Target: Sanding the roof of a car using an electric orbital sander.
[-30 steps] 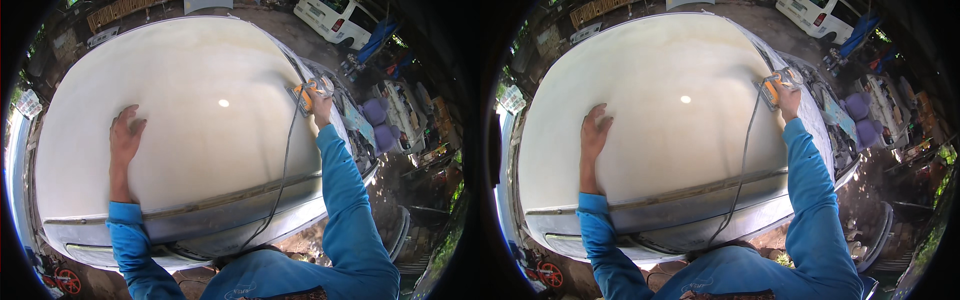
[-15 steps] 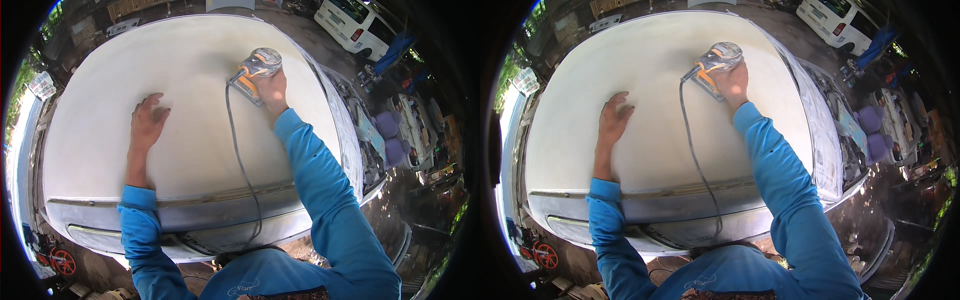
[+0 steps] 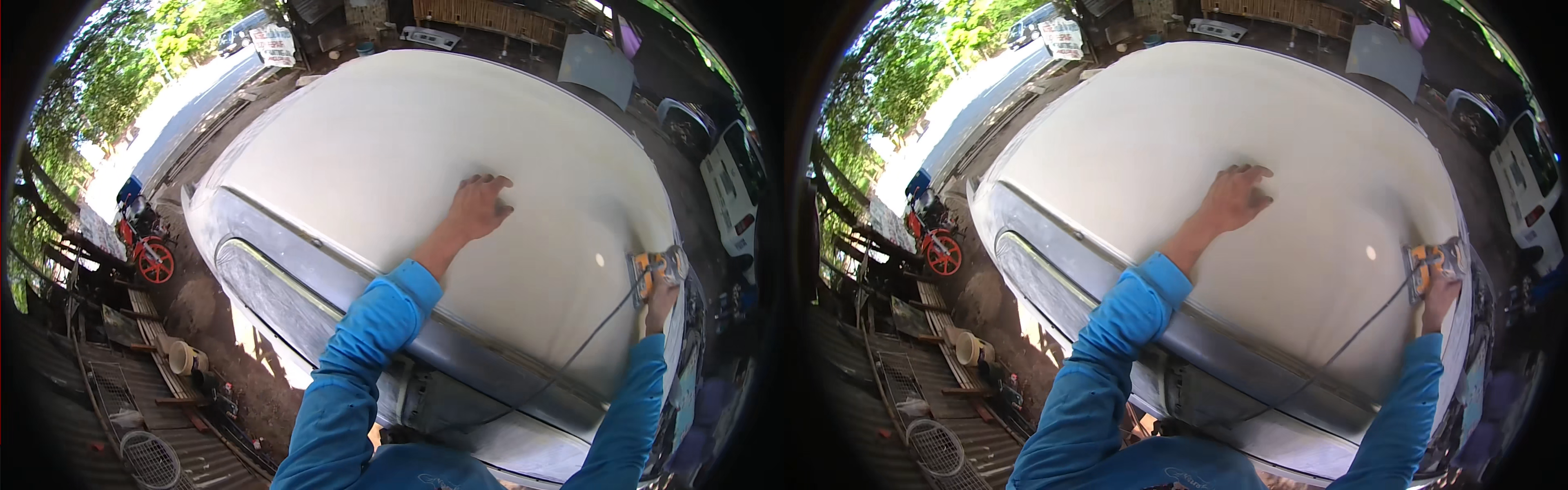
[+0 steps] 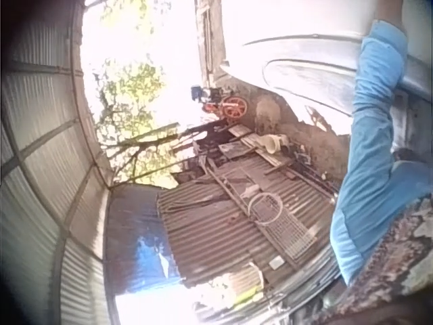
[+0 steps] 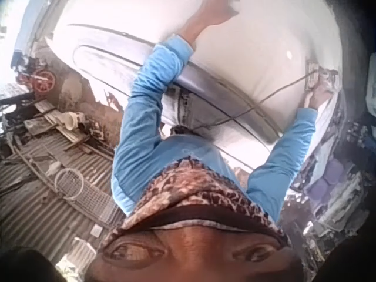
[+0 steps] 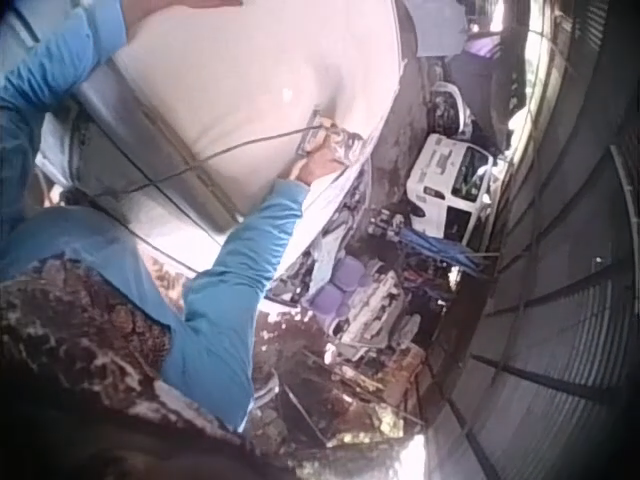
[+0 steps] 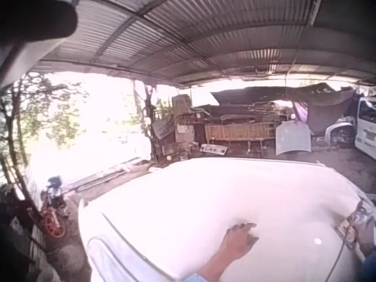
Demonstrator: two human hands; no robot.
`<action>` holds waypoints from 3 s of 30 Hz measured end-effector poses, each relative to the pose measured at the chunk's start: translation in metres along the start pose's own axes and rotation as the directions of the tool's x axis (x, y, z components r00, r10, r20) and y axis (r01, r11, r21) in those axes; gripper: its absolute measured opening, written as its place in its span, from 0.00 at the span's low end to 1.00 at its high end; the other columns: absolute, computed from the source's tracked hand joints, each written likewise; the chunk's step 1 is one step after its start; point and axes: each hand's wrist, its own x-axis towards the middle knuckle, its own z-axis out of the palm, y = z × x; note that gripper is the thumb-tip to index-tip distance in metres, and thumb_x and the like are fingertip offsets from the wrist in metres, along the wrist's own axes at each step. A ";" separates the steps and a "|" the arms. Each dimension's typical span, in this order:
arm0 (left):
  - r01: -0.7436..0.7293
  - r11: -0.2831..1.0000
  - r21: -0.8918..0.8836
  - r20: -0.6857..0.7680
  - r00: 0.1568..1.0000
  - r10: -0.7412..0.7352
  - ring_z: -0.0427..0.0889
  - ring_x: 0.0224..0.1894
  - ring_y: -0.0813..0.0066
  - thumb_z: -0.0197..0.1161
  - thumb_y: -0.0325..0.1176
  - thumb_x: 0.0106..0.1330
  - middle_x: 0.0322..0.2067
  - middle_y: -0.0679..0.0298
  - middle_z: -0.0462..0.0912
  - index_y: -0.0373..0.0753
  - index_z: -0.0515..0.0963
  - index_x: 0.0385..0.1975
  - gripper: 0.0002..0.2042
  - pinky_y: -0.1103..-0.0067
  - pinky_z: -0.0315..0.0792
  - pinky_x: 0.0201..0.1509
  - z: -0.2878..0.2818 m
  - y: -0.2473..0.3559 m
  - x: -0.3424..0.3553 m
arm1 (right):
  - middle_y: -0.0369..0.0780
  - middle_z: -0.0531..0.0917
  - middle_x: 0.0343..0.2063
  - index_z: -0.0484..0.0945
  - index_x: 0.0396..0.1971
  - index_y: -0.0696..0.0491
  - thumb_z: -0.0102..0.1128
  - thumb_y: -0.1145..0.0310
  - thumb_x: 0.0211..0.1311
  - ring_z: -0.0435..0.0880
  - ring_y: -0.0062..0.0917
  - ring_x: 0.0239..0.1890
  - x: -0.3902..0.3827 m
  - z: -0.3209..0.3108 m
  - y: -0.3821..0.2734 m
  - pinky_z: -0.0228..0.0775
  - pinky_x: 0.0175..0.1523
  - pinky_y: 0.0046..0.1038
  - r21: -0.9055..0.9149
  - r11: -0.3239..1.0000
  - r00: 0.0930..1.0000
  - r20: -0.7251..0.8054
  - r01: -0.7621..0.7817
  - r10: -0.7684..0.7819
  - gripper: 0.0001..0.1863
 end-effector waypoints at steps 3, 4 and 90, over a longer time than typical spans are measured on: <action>-0.002 0.999 0.037 -0.026 1.000 0.003 0.81 0.47 0.53 0.72 0.34 0.55 0.38 0.58 0.83 0.43 0.77 0.50 0.21 0.60 0.72 0.54 0.000 0.004 -0.001 | 0.36 0.83 0.42 0.76 0.56 0.60 0.64 0.65 0.64 0.79 0.17 0.26 0.004 -0.052 0.044 0.63 0.20 0.22 0.085 0.996 0.999 -0.032 -0.022 0.025 0.23; 0.007 0.999 0.046 -0.002 1.000 -0.007 0.81 0.48 0.54 0.72 0.34 0.55 0.38 0.59 0.83 0.44 0.77 0.50 0.21 0.59 0.72 0.54 0.001 0.005 -0.002 | 0.35 0.83 0.38 0.78 0.54 0.59 0.64 0.63 0.65 0.77 0.16 0.24 0.002 -0.074 0.057 0.63 0.19 0.22 0.058 0.978 0.975 -0.086 -0.201 0.205 0.21; -0.020 1.000 -0.024 0.101 0.995 0.022 0.79 0.55 0.54 0.70 0.33 0.61 0.50 0.56 0.83 0.44 0.78 0.55 0.21 0.63 0.73 0.58 0.000 -0.008 0.001 | 0.46 0.86 0.46 0.76 0.50 0.58 0.75 0.64 0.48 0.86 0.34 0.50 -0.065 0.005 -0.067 0.75 0.56 0.33 -0.007 0.998 0.998 -0.033 -0.059 0.059 0.29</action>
